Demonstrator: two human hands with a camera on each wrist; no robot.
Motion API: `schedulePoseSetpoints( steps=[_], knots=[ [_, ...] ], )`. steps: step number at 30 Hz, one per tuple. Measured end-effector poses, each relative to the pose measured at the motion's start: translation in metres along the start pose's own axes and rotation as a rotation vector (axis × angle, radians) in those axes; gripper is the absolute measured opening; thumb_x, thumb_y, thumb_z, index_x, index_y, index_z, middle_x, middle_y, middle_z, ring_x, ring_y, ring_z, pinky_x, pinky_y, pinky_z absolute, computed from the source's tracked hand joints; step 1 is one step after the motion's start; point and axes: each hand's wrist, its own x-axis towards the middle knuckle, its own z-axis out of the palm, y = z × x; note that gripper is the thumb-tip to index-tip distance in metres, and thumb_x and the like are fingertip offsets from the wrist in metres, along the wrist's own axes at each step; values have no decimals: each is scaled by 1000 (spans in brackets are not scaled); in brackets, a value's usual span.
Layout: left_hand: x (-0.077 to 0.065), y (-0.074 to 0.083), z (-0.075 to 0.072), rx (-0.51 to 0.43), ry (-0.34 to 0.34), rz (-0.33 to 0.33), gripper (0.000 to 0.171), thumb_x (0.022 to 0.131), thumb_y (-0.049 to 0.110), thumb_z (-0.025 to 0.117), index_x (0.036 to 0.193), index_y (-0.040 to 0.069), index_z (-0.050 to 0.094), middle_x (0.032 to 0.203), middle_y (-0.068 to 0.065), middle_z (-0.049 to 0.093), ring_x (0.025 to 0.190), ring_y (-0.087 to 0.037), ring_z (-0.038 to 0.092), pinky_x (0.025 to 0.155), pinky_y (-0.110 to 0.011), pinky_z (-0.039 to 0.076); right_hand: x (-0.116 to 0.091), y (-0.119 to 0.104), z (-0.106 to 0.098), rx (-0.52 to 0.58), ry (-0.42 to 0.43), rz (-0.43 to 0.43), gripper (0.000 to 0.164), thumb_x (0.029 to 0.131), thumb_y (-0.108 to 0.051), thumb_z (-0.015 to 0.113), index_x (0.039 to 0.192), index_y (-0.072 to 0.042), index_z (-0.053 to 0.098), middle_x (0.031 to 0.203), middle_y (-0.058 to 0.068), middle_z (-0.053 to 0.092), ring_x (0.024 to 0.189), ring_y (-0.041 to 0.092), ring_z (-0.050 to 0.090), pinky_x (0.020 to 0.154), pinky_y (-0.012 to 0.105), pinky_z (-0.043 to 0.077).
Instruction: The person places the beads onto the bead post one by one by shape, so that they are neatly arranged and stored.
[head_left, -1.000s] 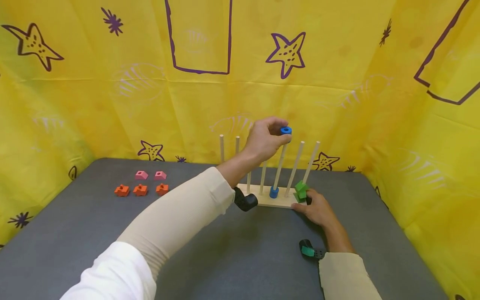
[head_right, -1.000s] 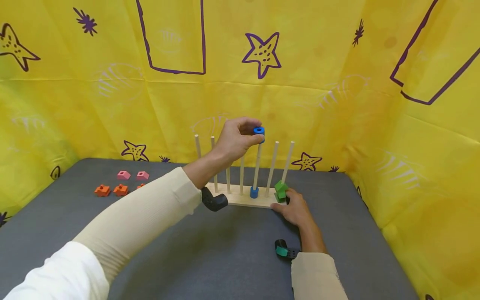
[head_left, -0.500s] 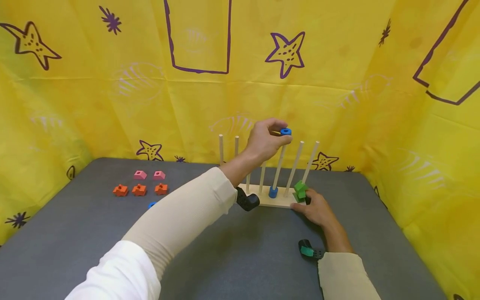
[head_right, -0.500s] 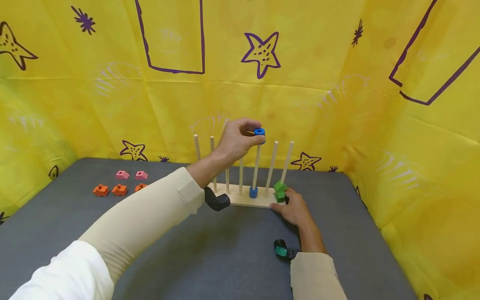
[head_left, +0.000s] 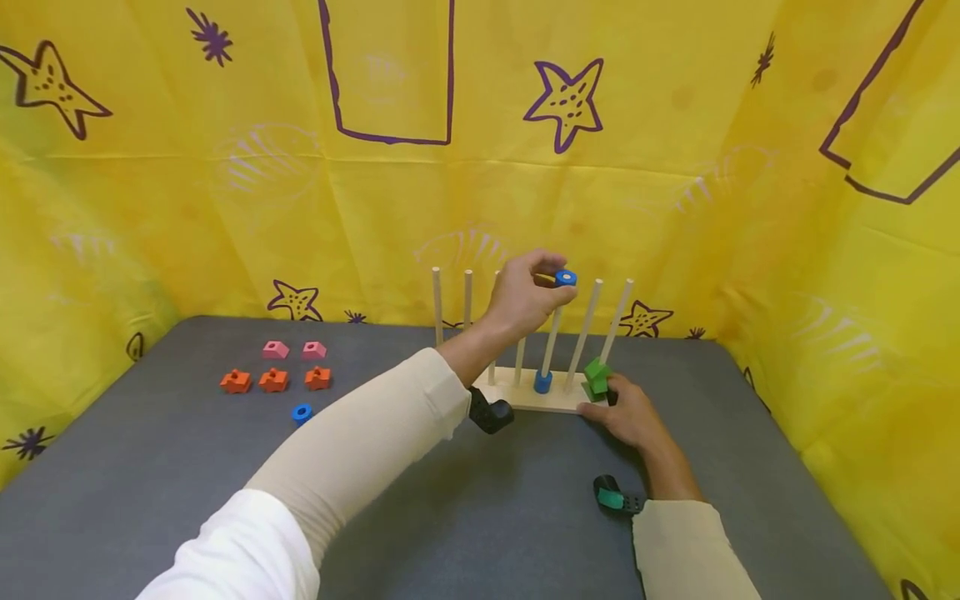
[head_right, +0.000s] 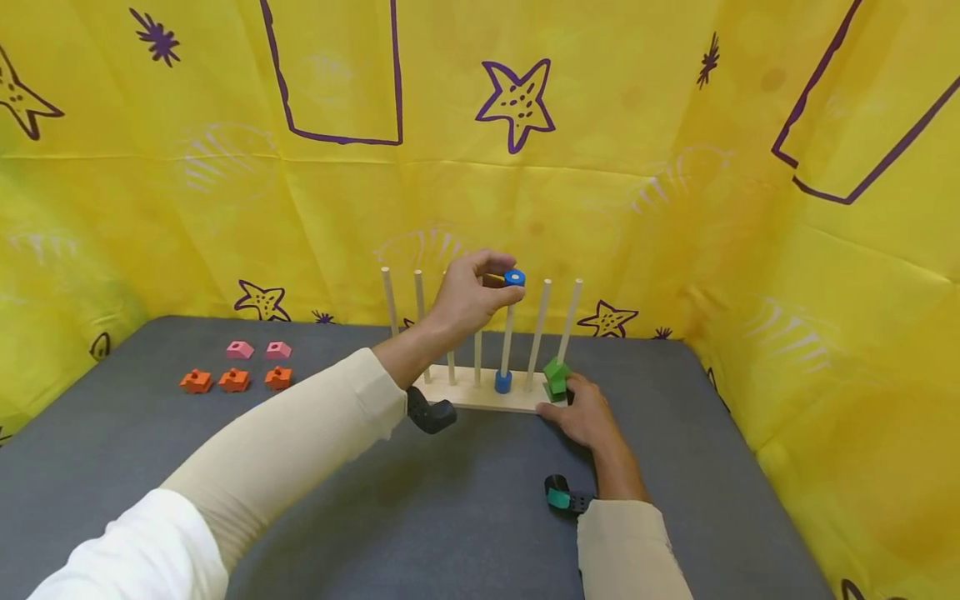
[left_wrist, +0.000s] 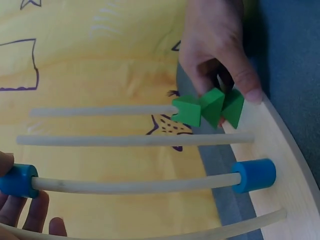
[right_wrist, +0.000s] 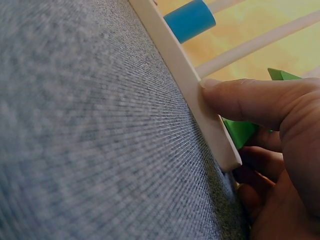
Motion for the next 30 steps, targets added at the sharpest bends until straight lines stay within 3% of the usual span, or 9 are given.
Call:
schedulePoseSetpoints(
  steps=[9, 15, 30],
  knots=[
    [-3, -11, 3, -66, 47, 26, 61, 84, 3, 75, 138, 11, 47, 100, -4, 61, 91, -26, 62, 72, -31, 54, 0, -2, -1, 2, 8, -1, 47, 85, -28, 76, 114, 6, 62, 133, 28, 49, 119, 45, 46, 99, 60, 34],
    [-7, -26, 7, -77, 68, 2, 71, 82, 2, 76, 142, 10, 41, 98, -4, 62, 89, -22, 63, 72, -30, 55, 0, -2, -1, -11, 19, -13, 45, 84, -26, 76, 113, 6, 61, 129, 27, 52, 116, 43, 48, 98, 59, 35],
    [-19, -59, 17, -86, 84, -80, 58, 81, 3, 77, 132, 9, 50, 100, -2, 61, 90, -20, 61, 74, -31, 54, -1, -4, -1, 4, 11, -7, 44, 84, -24, 76, 112, 7, 62, 130, 29, 50, 116, 44, 47, 98, 59, 36]
  ],
)
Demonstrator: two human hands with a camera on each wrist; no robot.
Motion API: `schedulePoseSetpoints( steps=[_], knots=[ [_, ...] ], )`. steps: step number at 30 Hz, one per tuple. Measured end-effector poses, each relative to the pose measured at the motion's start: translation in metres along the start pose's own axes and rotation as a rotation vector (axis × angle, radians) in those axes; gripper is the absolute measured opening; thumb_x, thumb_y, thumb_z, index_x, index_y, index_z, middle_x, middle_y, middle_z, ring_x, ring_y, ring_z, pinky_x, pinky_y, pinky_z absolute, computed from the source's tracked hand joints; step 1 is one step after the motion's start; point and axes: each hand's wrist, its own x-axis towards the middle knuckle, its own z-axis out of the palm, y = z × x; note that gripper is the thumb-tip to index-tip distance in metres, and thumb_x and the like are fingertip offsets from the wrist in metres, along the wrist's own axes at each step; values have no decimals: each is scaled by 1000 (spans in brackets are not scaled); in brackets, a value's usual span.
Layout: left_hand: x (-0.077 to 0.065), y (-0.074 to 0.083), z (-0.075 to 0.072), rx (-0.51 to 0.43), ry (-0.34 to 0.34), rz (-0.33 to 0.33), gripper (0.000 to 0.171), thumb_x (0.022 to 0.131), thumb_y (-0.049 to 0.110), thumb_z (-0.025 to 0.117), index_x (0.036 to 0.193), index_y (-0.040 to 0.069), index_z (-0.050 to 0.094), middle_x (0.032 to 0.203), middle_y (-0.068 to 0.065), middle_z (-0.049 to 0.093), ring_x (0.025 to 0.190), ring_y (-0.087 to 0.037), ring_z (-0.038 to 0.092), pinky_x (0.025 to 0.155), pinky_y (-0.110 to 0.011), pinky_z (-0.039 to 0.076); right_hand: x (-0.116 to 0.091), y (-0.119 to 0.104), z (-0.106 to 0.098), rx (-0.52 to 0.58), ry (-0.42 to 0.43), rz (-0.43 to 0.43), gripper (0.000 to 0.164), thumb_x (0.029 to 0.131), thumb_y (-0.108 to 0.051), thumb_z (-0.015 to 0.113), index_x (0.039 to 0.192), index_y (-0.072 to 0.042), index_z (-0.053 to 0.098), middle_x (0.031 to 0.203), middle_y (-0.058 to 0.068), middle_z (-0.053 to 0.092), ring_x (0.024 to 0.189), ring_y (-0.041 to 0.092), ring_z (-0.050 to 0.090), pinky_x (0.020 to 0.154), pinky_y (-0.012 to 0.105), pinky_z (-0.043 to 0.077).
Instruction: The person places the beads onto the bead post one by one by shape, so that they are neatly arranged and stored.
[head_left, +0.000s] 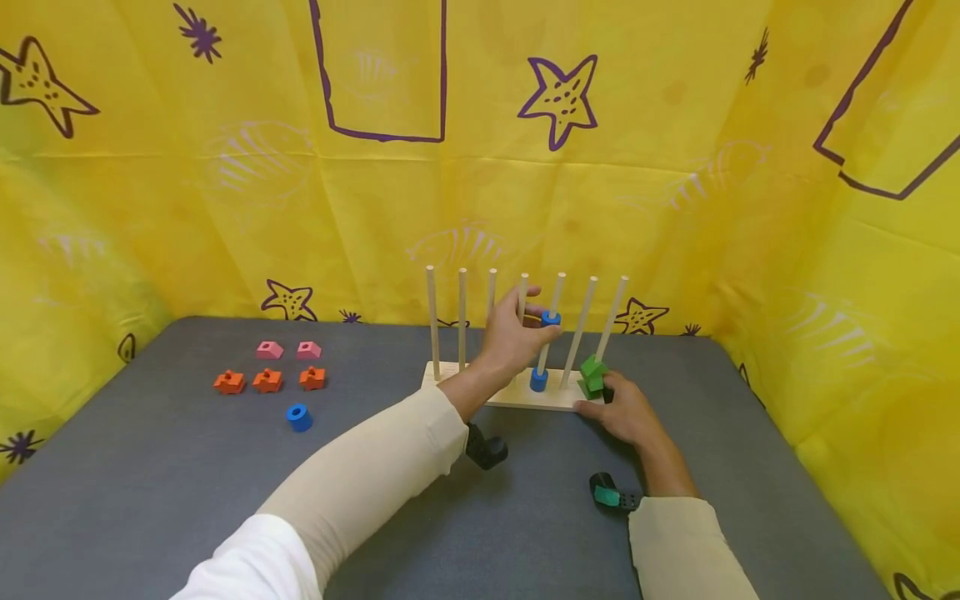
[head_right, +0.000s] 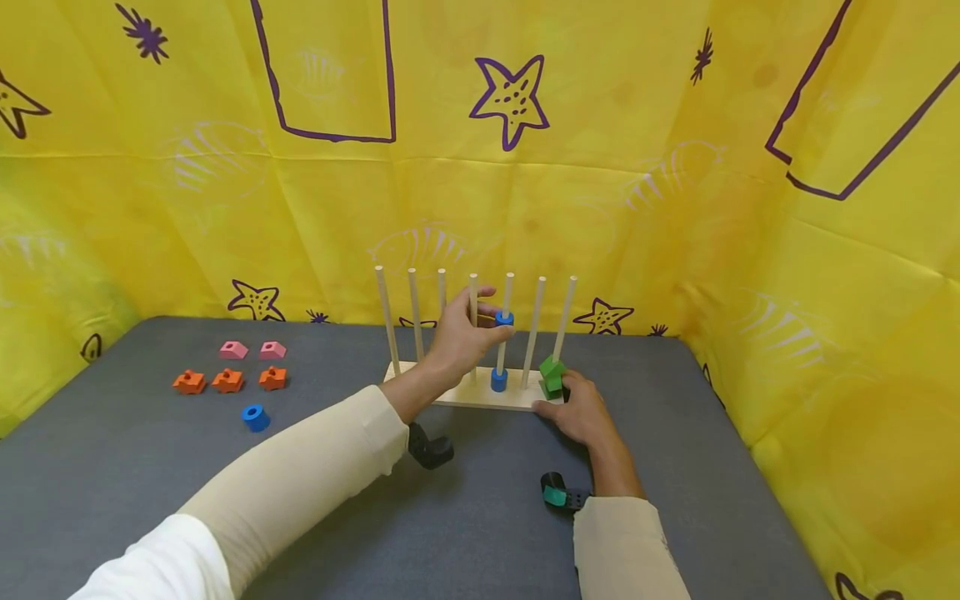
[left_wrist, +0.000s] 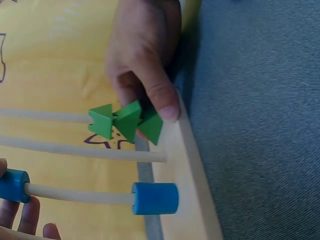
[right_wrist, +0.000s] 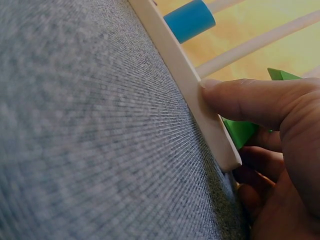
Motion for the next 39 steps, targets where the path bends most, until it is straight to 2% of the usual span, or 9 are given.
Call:
schedulePoseSetpoints(
  steps=[12, 25, 30, 39],
  knots=[
    [-6, -20, 3, 19, 22, -66, 38, 81, 5, 79, 114, 5, 60, 101, -4, 60, 92, -19, 60, 77, -30, 53, 1, 1, -1, -15, -5, 14, 44, 84, -25, 75, 113, 6, 62, 129, 27, 51, 115, 43, 48, 98, 58, 36],
    [-13, -36, 4, 65, 25, -55, 37, 80, 3, 78, 113, 0, 61, 101, -7, 61, 92, -23, 60, 82, -34, 51, 1, 1, -1, -19, -3, 11, 45, 84, -27, 75, 113, 5, 62, 129, 26, 52, 115, 42, 49, 97, 58, 36],
    [-15, -43, 5, 85, 31, -62, 35, 80, 4, 79, 111, 3, 62, 99, -4, 62, 91, -21, 61, 83, -33, 51, 1, 2, 0, -13, -2, 3, 45, 85, -26, 75, 113, 6, 62, 129, 27, 52, 115, 43, 49, 98, 59, 35],
    [-18, -53, 4, 107, 20, -68, 36, 81, 4, 77, 113, 0, 62, 99, -3, 65, 91, -21, 62, 82, -35, 51, 1, 2, 0, -12, -9, 18, 49, 85, -27, 75, 117, 7, 60, 132, 28, 50, 118, 44, 47, 99, 59, 34]
  ],
)
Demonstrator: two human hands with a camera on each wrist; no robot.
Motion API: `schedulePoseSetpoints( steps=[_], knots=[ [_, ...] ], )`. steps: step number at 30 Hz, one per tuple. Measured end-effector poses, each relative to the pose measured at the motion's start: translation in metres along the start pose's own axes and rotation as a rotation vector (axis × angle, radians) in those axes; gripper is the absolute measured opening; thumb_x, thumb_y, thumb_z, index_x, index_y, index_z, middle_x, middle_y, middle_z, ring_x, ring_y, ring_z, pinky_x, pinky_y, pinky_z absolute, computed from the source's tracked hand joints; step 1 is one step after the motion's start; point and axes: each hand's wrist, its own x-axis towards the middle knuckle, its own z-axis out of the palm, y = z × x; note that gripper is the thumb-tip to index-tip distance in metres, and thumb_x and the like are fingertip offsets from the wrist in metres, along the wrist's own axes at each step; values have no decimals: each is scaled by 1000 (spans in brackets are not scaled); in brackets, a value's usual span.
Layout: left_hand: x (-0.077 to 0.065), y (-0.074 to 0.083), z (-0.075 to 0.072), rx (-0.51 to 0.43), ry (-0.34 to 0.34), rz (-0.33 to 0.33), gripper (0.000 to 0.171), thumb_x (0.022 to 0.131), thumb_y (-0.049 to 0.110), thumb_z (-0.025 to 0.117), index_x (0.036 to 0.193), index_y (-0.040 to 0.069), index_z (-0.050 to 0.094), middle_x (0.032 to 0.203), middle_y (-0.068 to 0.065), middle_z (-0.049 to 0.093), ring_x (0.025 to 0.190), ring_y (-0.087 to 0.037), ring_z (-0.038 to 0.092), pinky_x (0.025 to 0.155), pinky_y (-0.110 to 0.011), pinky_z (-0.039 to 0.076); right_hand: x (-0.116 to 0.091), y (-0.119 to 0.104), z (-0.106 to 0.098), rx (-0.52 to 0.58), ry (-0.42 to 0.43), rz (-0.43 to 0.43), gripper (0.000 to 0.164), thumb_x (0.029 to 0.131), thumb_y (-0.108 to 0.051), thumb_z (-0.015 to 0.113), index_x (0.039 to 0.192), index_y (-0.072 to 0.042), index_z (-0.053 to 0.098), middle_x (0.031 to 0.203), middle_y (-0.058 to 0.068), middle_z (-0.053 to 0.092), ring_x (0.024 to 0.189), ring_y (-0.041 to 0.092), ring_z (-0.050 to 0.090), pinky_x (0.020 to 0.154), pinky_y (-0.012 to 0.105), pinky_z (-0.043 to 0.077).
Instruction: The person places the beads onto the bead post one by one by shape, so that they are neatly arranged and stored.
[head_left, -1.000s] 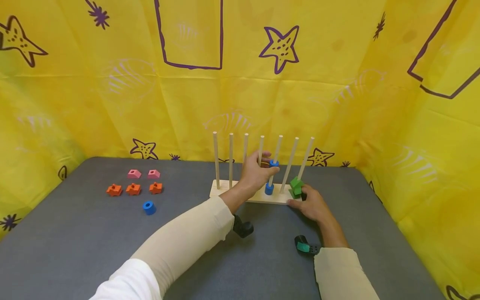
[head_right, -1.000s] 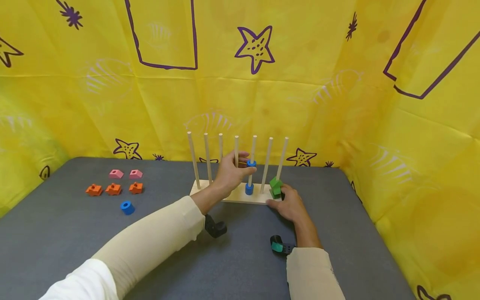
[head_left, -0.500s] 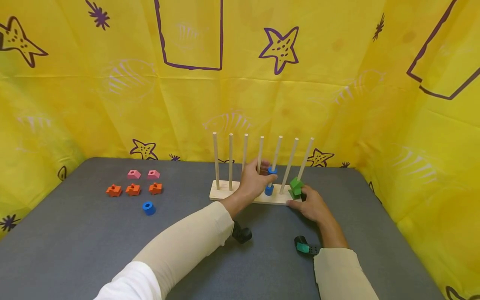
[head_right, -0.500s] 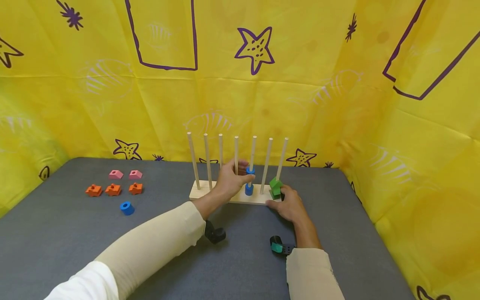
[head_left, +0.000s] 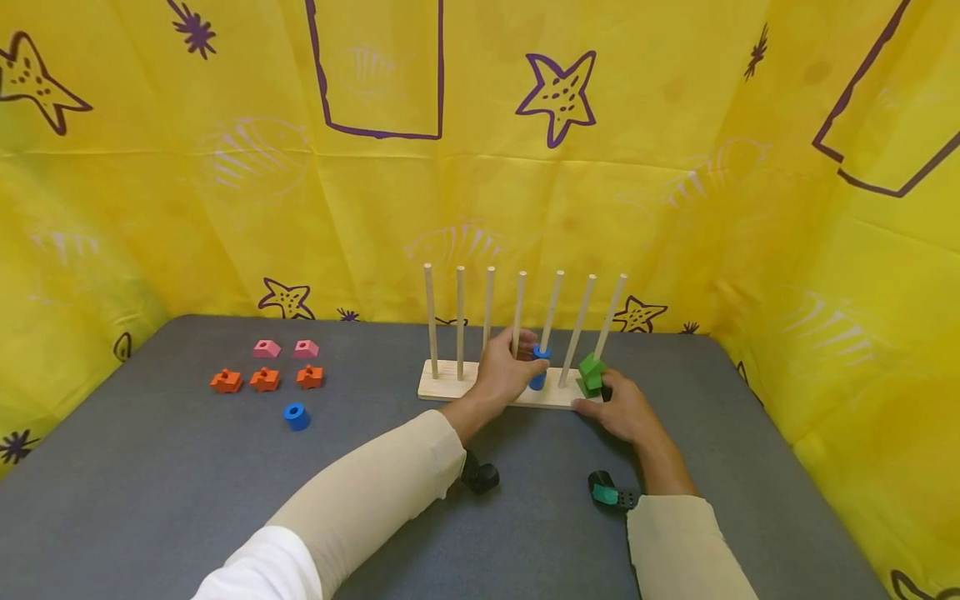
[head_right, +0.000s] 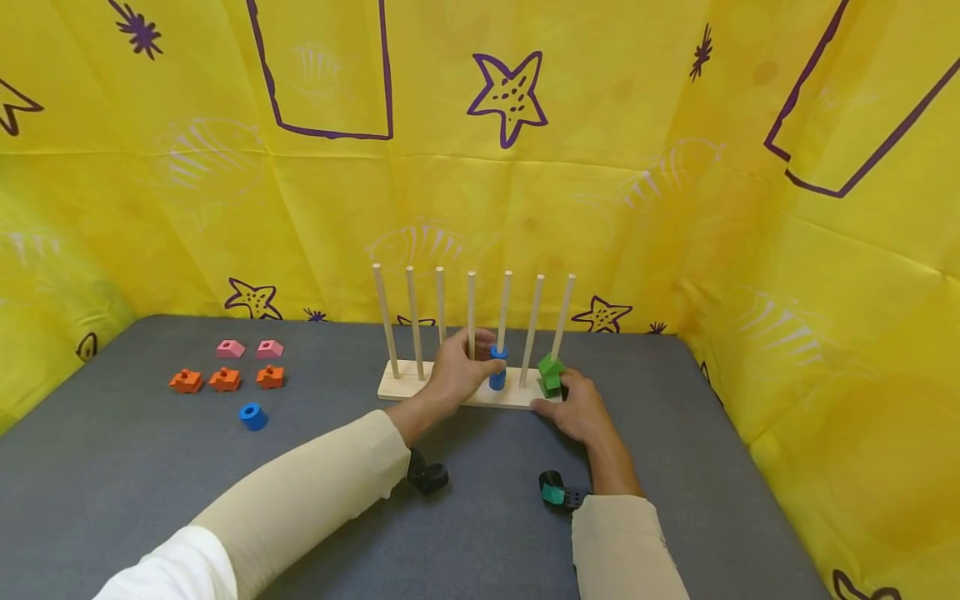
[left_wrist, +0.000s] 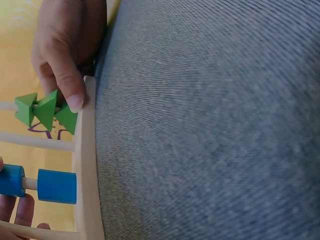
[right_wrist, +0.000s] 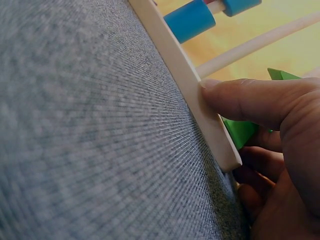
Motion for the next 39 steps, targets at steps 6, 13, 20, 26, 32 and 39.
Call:
schedulePoseSetpoints(
  steps=[6, 13, 20, 26, 32, 39],
  knots=[
    [-2, -3, -1, 8, 6, -18, 34, 79, 2, 77, 110, 4, 62, 97, -2, 66, 90, -19, 64, 81, -33, 52, 0, 0, 0, 0, 5, -5, 48, 85, -26, 75, 116, 7, 60, 132, 28, 50, 118, 44, 47, 99, 59, 34],
    [-6, -4, -5, 21, -5, -29, 37, 80, 3, 77, 114, 2, 61, 98, -2, 65, 91, -18, 64, 81, -31, 52, 0, 0, 1, -1, 11, -24, 45, 85, -25, 75, 114, 6, 61, 132, 28, 50, 119, 45, 46, 99, 59, 34],
    [-16, -3, -15, 71, -29, 20, 42, 80, 3, 75, 120, 6, 60, 115, -13, 64, 109, -31, 58, 90, -44, 47, 0, -1, 1, -6, 6, 0, 47, 85, -26, 75, 116, 6, 60, 132, 28, 49, 117, 43, 47, 99, 59, 34],
    [-29, -1, -29, 70, -79, 34, 60, 81, 5, 74, 136, 3, 51, 125, -16, 59, 117, -31, 53, 95, -48, 44, -1, -2, 1, 4, 0, 7, 47, 85, -25, 74, 117, 7, 59, 134, 28, 48, 117, 43, 46, 99, 60, 33],
    [-42, 3, -45, 35, -82, 74, 59, 80, 3, 74, 134, 1, 52, 125, -17, 59, 115, -33, 55, 92, -47, 46, -2, -2, 0, 1, -6, 17, 47, 86, -26, 74, 115, 8, 59, 135, 30, 46, 120, 44, 44, 100, 61, 32],
    [-57, 9, -66, -37, -93, 116, 53, 80, 1, 75, 130, 1, 56, 123, -16, 61, 113, -33, 56, 90, -49, 47, -3, -4, 0, 0, -15, 29, 49, 86, -27, 74, 117, 9, 59, 138, 30, 43, 124, 47, 41, 102, 62, 30]
  ],
)
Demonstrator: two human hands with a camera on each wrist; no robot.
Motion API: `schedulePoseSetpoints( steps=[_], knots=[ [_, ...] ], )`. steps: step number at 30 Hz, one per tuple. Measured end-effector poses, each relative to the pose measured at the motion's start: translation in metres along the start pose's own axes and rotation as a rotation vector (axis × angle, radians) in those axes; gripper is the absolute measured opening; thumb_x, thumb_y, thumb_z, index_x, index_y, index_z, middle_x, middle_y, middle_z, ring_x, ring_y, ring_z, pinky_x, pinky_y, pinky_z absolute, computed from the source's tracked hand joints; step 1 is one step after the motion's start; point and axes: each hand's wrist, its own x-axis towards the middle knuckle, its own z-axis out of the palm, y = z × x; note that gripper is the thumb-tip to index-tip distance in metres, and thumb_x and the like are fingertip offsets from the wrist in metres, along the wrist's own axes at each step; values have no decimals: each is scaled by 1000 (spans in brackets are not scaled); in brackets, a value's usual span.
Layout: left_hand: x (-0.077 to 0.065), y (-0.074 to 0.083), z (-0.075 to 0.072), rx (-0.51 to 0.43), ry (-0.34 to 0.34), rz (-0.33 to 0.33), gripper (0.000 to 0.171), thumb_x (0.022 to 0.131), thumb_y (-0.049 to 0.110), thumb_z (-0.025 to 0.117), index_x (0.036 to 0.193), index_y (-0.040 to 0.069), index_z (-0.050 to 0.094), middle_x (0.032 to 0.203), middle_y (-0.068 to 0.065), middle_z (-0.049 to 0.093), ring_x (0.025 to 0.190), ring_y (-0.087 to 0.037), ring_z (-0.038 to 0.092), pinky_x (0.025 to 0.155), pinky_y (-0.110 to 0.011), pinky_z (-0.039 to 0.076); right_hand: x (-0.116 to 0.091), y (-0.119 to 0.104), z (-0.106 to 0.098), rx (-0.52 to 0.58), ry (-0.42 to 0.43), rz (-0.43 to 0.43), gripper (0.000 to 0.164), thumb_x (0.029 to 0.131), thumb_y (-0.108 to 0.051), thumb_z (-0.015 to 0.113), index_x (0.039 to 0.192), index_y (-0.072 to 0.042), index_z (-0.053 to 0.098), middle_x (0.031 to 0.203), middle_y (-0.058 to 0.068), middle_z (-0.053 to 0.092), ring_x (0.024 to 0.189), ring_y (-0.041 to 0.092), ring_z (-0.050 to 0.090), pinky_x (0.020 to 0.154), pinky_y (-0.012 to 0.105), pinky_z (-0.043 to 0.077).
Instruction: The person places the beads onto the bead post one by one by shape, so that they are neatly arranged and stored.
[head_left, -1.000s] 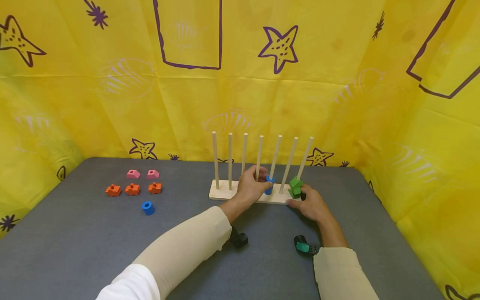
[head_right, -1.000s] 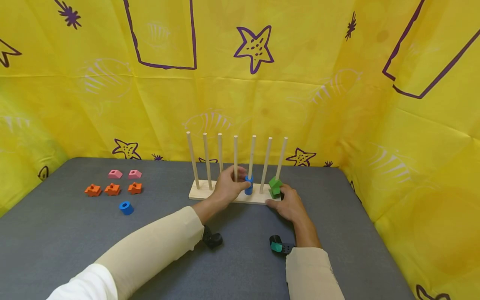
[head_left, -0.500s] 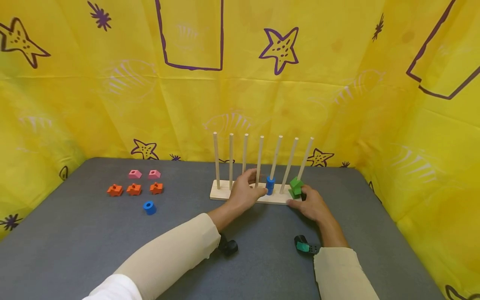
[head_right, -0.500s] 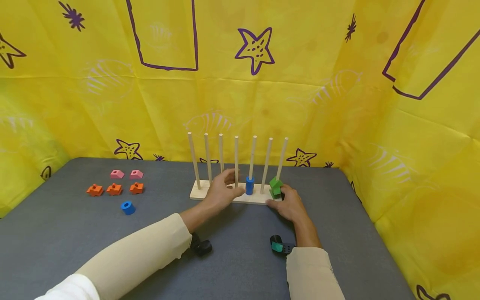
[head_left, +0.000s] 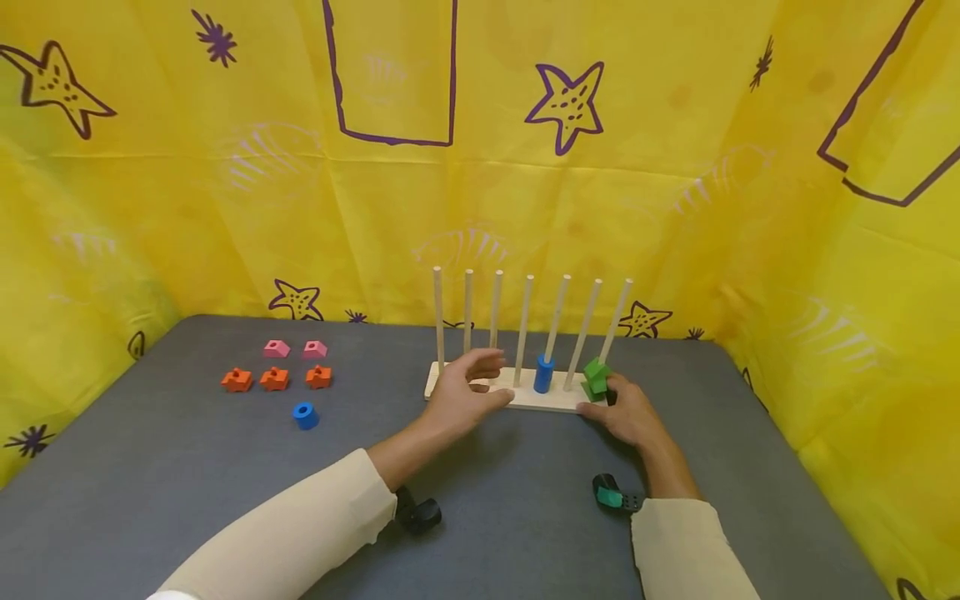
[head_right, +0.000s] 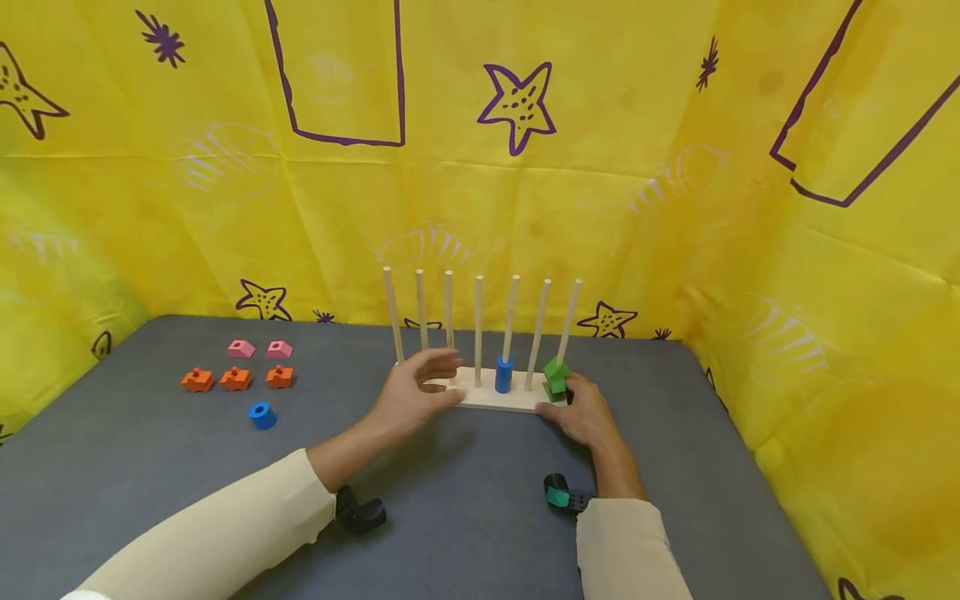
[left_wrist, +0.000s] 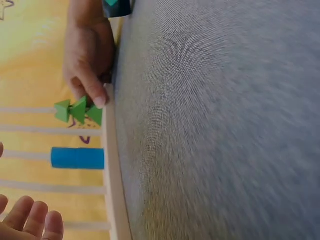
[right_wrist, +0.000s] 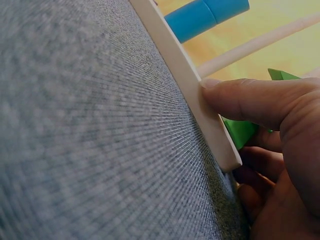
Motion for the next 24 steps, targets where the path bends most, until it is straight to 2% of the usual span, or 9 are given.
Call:
schedulePoseSetpoints(
  steps=[5, 13, 22, 24],
  knots=[
    [-10, 3, -16, -15, 14, 73, 49, 79, -1, 76, 125, -3, 58, 119, -20, 62, 110, -35, 57, 88, -50, 48, -1, 0, 1, 11, -7, 7, 51, 86, -27, 74, 118, 9, 59, 139, 30, 42, 124, 47, 40, 102, 62, 29],
    [-28, 15, -49, -36, 62, 183, 47, 78, -6, 76, 122, -4, 59, 117, -15, 64, 109, -36, 57, 87, -53, 48, 0, -1, 1, 18, 0, -11, 52, 85, -27, 74, 118, 10, 58, 137, 30, 44, 121, 48, 42, 101, 63, 30],
    [-49, 19, -86, 34, 151, 196, 48, 80, -5, 76, 124, -4, 58, 120, -11, 63, 110, -25, 59, 89, -43, 49, 1, 1, 1, 4, -17, 16, 54, 87, -28, 72, 123, 9, 55, 137, 29, 43, 119, 46, 42, 101, 63, 29],
    [-54, 17, -93, 33, 167, 203, 47, 80, -7, 75, 124, -5, 57, 120, -12, 63, 110, -28, 58, 90, -41, 49, 1, 1, 2, 4, -18, 23, 54, 87, -28, 72, 123, 8, 55, 138, 29, 43, 119, 46, 42, 101, 63, 29]
  ],
)
